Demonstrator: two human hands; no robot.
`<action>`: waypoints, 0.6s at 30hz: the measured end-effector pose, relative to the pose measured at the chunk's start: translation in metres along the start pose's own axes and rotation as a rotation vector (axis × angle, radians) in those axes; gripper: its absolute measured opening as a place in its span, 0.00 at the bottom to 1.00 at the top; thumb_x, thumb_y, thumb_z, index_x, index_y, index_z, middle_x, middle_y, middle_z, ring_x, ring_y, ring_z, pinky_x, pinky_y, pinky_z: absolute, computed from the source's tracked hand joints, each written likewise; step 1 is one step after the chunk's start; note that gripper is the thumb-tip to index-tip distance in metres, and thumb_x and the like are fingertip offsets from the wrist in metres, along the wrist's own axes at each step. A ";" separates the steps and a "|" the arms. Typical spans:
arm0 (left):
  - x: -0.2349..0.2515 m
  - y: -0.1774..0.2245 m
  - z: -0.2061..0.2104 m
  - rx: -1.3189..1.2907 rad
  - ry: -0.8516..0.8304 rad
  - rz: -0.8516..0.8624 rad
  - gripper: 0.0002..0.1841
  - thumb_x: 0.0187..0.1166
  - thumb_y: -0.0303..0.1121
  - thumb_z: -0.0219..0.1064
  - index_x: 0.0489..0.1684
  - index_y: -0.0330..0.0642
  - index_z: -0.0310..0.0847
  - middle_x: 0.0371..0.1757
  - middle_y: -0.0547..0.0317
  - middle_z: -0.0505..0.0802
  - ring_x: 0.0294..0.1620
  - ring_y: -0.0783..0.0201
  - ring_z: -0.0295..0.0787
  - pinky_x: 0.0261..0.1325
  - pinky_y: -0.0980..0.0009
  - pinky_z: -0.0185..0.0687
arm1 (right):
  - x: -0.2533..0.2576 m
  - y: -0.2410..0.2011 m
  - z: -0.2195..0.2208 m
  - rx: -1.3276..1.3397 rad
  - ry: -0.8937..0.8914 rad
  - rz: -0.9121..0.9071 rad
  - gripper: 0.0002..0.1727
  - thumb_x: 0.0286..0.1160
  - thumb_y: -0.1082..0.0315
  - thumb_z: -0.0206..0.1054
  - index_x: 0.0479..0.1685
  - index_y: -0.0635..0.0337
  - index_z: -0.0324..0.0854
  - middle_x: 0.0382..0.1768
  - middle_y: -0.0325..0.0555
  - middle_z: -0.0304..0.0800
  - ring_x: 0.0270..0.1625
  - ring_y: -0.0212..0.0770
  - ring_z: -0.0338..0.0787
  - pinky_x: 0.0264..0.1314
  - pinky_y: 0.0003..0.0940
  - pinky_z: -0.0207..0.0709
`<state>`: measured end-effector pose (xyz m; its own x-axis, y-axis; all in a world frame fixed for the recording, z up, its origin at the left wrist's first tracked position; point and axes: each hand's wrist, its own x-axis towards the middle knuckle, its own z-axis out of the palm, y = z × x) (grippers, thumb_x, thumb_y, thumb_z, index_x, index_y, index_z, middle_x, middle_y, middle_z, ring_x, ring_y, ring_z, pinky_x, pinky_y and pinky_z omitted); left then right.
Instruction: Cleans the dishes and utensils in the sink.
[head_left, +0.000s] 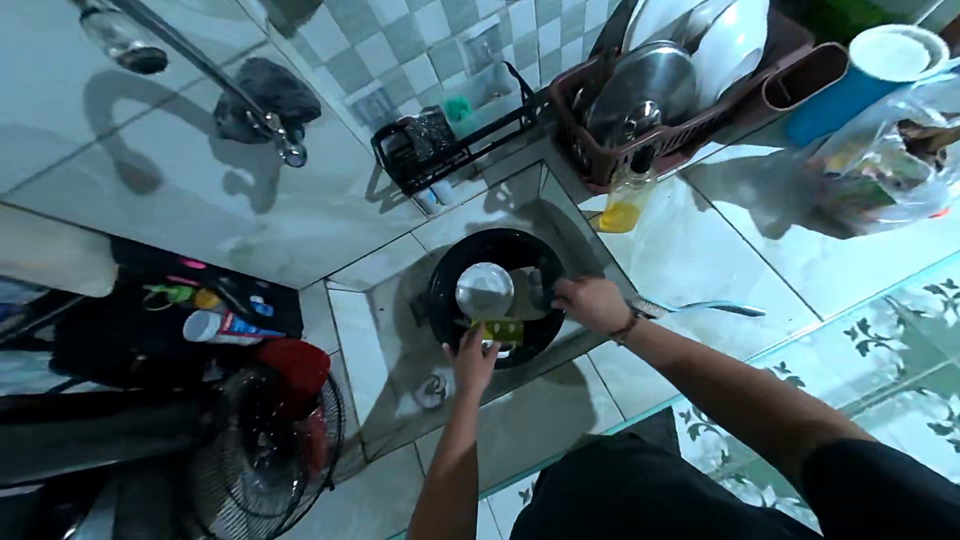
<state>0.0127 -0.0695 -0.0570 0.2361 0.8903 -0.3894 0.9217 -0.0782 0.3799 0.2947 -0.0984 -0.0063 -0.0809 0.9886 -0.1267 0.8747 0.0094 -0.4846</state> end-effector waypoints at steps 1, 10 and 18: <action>-0.002 -0.001 -0.002 0.013 -0.024 0.010 0.34 0.87 0.52 0.59 0.91 0.49 0.61 0.87 0.51 0.74 0.92 0.50 0.58 0.92 0.32 0.23 | 0.011 -0.009 0.013 -0.045 -0.023 -0.029 0.16 0.83 0.54 0.68 0.57 0.55 0.87 0.49 0.58 0.93 0.56 0.62 0.91 0.62 0.66 0.79; -0.023 -0.017 -0.003 0.164 -0.094 0.046 0.42 0.81 0.59 0.65 0.94 0.56 0.55 0.89 0.47 0.70 0.91 0.46 0.60 0.90 0.29 0.28 | 0.055 -0.049 0.077 -0.183 -0.150 0.088 0.14 0.81 0.64 0.68 0.62 0.53 0.89 0.58 0.58 0.93 0.81 0.72 0.72 0.86 0.84 0.31; -0.047 -0.027 -0.001 0.249 -0.020 0.114 0.50 0.68 0.66 0.73 0.93 0.54 0.59 0.91 0.42 0.64 0.92 0.41 0.56 0.89 0.28 0.29 | 0.043 -0.071 0.077 -0.119 -0.296 0.094 0.24 0.83 0.74 0.61 0.78 0.58 0.77 0.72 0.63 0.83 0.89 0.71 0.58 0.87 0.82 0.22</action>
<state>-0.0238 -0.1085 -0.0484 0.3467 0.8604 -0.3735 0.9354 -0.2880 0.2049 0.1921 -0.0682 -0.0436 -0.1167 0.8998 -0.4204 0.9333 -0.0453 -0.3562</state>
